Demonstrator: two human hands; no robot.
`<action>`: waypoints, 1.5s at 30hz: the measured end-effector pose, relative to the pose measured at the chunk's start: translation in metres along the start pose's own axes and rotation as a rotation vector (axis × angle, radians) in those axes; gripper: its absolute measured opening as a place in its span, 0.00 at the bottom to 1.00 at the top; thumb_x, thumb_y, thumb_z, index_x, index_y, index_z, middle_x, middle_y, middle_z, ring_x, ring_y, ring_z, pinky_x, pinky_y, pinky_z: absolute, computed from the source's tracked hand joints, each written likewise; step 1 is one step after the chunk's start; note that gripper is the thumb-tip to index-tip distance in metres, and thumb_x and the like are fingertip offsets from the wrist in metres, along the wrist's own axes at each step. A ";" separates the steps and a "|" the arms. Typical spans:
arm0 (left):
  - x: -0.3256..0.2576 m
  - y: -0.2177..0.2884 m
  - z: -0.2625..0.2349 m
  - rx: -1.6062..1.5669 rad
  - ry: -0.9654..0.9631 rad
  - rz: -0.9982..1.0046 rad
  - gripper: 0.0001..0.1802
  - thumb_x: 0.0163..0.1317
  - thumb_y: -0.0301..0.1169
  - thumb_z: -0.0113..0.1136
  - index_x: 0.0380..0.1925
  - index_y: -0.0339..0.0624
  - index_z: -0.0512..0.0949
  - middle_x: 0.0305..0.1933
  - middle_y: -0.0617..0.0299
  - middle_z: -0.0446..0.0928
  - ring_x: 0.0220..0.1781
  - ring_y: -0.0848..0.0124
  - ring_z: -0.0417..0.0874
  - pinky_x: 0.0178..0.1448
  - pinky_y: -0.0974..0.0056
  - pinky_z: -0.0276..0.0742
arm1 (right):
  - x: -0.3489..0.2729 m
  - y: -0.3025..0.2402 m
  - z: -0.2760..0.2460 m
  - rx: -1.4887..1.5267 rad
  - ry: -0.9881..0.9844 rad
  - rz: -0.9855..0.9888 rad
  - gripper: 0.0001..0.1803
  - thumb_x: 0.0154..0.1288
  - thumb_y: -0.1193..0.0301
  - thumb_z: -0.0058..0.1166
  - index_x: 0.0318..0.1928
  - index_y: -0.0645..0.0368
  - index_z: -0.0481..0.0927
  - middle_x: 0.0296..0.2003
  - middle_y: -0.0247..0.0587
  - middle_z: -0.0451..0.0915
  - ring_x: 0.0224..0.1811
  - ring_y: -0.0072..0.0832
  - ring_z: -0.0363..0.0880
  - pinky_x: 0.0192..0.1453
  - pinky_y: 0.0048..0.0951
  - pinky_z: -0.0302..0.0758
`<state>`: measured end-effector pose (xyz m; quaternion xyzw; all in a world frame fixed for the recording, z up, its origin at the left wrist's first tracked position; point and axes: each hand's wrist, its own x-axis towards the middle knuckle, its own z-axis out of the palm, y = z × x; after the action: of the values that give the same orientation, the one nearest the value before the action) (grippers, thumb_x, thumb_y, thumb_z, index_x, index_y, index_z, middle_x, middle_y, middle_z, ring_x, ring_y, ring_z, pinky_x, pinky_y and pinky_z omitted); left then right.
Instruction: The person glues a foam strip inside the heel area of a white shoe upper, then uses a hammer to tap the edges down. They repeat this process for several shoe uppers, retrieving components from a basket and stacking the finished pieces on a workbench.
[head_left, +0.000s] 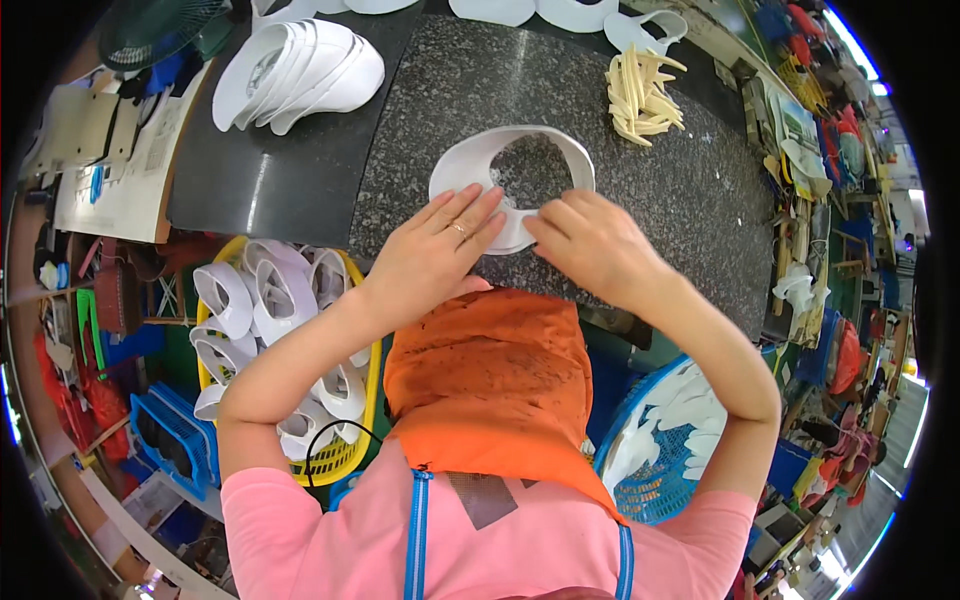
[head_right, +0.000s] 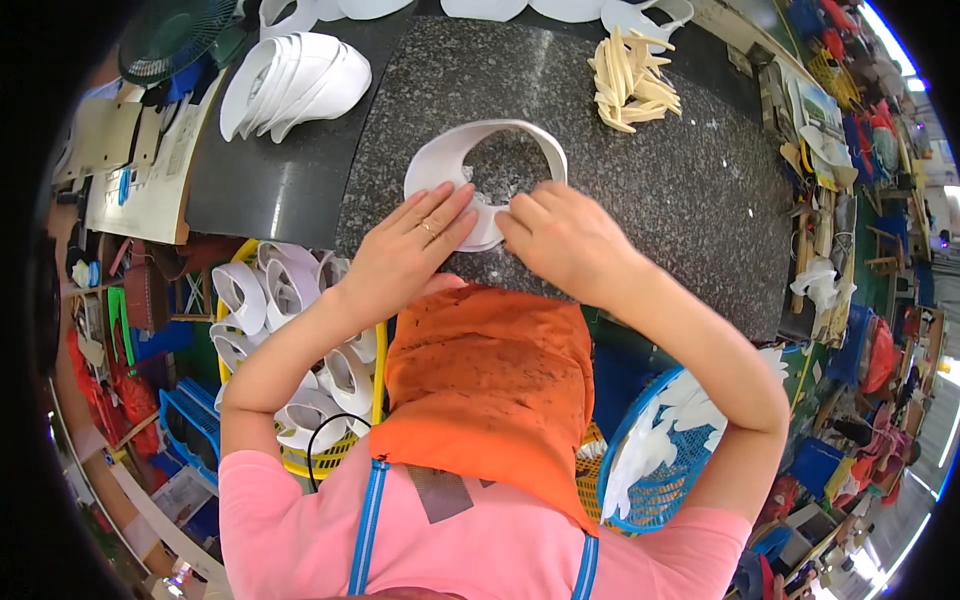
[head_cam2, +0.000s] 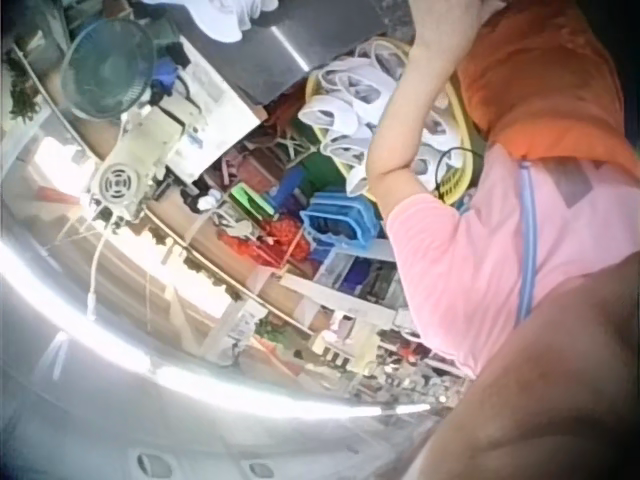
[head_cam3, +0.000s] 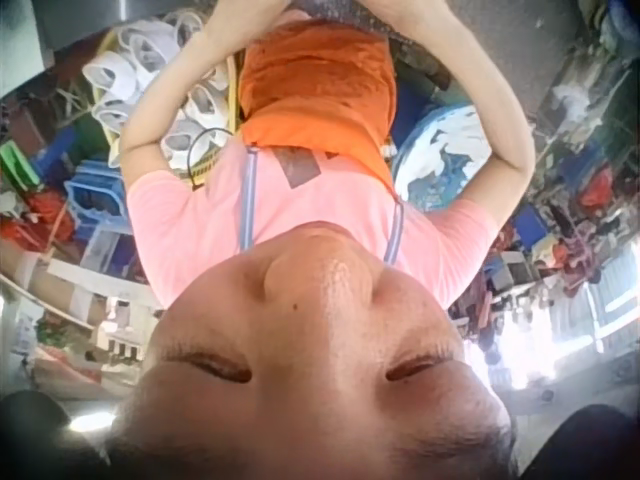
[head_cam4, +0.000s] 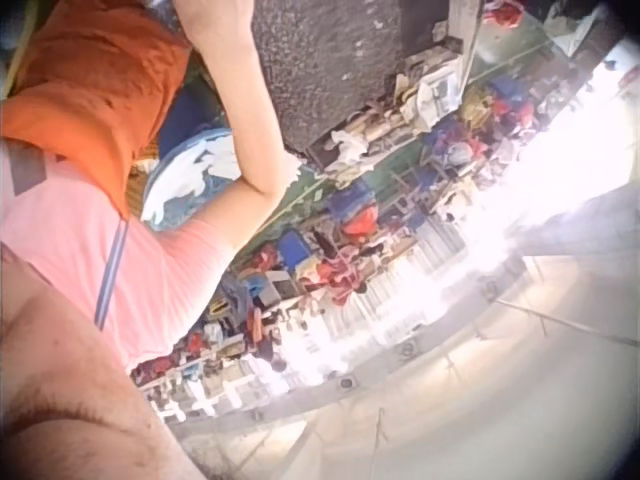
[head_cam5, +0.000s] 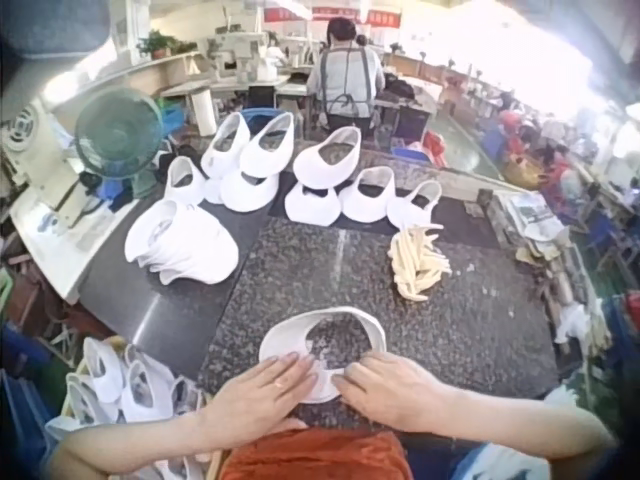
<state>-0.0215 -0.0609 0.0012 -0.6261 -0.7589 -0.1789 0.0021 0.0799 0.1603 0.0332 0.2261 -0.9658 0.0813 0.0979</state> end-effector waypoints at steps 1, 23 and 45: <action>-0.004 -0.002 0.002 -0.101 0.057 -0.009 0.40 0.46 0.38 0.69 0.61 0.37 0.68 0.68 0.53 0.64 0.68 0.55 0.67 0.69 0.50 0.64 | 0.001 -0.005 0.006 0.008 0.018 0.036 0.08 0.54 0.71 0.57 0.34 0.59 0.76 0.30 0.37 0.71 0.36 0.34 0.76 0.43 0.33 0.75; 0.013 -0.002 0.005 0.016 0.176 0.039 0.10 0.65 0.34 0.57 0.41 0.42 0.80 0.39 0.51 0.80 0.42 0.54 0.80 0.46 0.55 0.76 | 0.020 -0.043 0.076 -0.190 0.429 0.351 0.09 0.47 0.62 0.60 0.27 0.52 0.79 0.31 0.32 0.75 0.39 0.30 0.73 0.35 0.30 0.69; 0.016 0.001 -0.002 0.064 -0.131 0.211 0.43 0.58 0.48 0.60 0.67 0.32 0.59 0.70 0.39 0.60 0.71 0.45 0.60 0.72 0.48 0.56 | -0.013 -0.034 0.071 -0.217 0.300 0.040 0.08 0.53 0.65 0.55 0.25 0.54 0.82 0.32 0.32 0.77 0.40 0.32 0.77 0.44 0.36 0.75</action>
<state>-0.0245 -0.0459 0.0067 -0.7123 -0.6928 -0.1123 -0.0089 0.0960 0.1210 -0.0346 0.1801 -0.9478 0.0117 0.2629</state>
